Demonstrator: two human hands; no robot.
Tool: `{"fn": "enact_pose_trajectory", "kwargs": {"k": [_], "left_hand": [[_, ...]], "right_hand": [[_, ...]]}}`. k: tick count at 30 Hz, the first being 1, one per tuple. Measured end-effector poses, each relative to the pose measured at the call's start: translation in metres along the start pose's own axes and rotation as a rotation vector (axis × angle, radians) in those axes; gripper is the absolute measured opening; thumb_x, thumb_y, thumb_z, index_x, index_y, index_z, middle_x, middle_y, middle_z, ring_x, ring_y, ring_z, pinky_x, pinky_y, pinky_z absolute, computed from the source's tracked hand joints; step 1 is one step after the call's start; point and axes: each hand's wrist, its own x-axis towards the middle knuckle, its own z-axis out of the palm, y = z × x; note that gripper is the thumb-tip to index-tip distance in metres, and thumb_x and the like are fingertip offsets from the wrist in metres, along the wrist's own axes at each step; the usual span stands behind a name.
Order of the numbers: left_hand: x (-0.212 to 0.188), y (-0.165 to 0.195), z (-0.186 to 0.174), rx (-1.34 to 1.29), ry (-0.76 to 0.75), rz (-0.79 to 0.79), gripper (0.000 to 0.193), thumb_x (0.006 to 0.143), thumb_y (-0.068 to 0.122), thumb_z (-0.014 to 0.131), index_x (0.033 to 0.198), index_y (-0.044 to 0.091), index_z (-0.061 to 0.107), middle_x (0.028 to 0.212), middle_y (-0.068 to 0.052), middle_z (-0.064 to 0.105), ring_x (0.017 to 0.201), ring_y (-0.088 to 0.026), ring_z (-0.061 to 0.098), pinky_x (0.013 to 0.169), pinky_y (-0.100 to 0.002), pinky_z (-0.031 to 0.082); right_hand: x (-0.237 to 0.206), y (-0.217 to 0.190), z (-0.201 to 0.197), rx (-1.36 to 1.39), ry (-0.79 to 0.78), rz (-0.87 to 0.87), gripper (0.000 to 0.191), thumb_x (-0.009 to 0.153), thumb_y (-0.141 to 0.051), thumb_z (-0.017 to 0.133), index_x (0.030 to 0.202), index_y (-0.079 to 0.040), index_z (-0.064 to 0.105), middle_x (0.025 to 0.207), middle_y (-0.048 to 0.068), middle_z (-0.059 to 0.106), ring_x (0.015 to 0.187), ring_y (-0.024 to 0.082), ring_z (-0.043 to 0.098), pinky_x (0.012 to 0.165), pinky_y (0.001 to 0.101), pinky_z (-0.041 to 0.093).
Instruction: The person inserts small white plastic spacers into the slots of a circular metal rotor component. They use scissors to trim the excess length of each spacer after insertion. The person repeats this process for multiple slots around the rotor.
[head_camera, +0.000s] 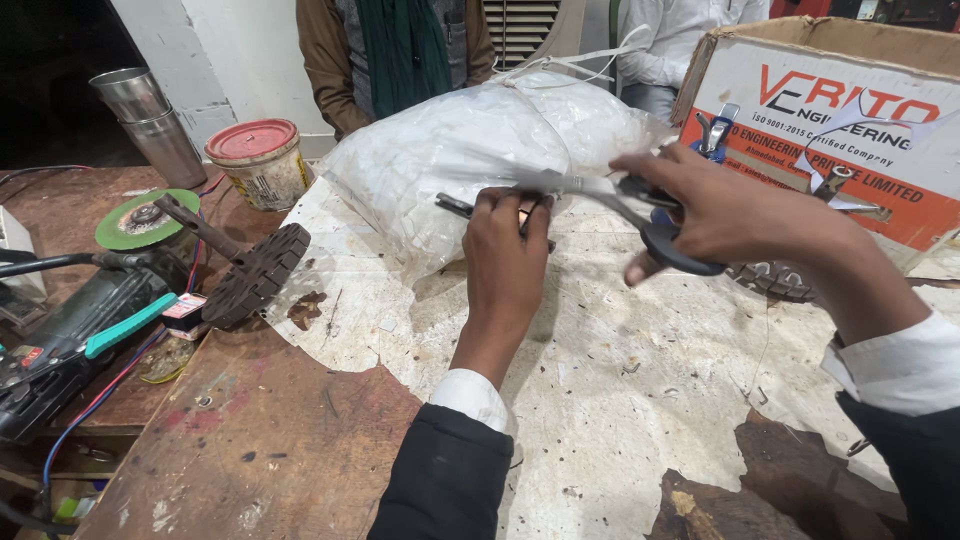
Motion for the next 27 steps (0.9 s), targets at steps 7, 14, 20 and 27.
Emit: {"fn": "enact_pose_trajectory", "kwargs": {"k": [7,14,20,27], "left_hand": [[0.003,-0.001,0.001,-0.024,-0.007,-0.124,0.021,0.097,0.012,0.063,0.102,-0.006,0.072,0.103,-0.018,0.068,0.088,-0.031,0.070,0.077,-0.045,0.053],[0.004,0.002,-0.001,-0.014,-0.046,-0.166,0.021,0.098,0.012,0.061,0.104,-0.005,0.071,0.102,-0.018,0.068,0.086,-0.028,0.072,0.074,-0.042,0.055],[0.004,0.001,0.000,-0.030,0.014,-0.084,0.020,0.097,0.012,0.064,0.103,-0.005,0.072,0.099,-0.018,0.070,0.089,-0.032,0.071,0.077,-0.044,0.054],[0.002,0.002,-0.001,-0.047,0.017,-0.051,0.018,0.097,0.010,0.064,0.103,-0.005,0.071,0.094,-0.018,0.067,0.084,-0.032,0.068,0.074,-0.046,0.049]], "right_hand": [[-0.008,0.007,-0.014,-0.002,0.102,-0.171,0.129,0.049,-0.066,0.092,0.159,-0.023,0.040,0.124,0.016,0.058,0.112,0.036,0.061,0.085,0.0498,0.053],[-0.014,-0.011,-0.018,-0.210,-0.099,0.100,0.121,0.055,-0.068,0.088,0.160,-0.035,0.039,0.117,0.013,0.059,0.109,0.032,0.061,0.087,0.0486,0.056],[-0.030,-0.037,-0.024,-0.233,-0.078,0.117,0.128,0.054,-0.068,0.086,0.162,-0.031,0.030,0.116,0.009,0.067,0.110,0.025,0.067,0.090,0.0417,0.055],[-0.038,-0.060,-0.032,-0.183,-0.104,0.235,0.117,0.060,-0.059,0.093,0.160,-0.030,0.039,0.092,0.011,0.075,0.085,0.025,0.076,0.076,0.0407,0.059]]}}
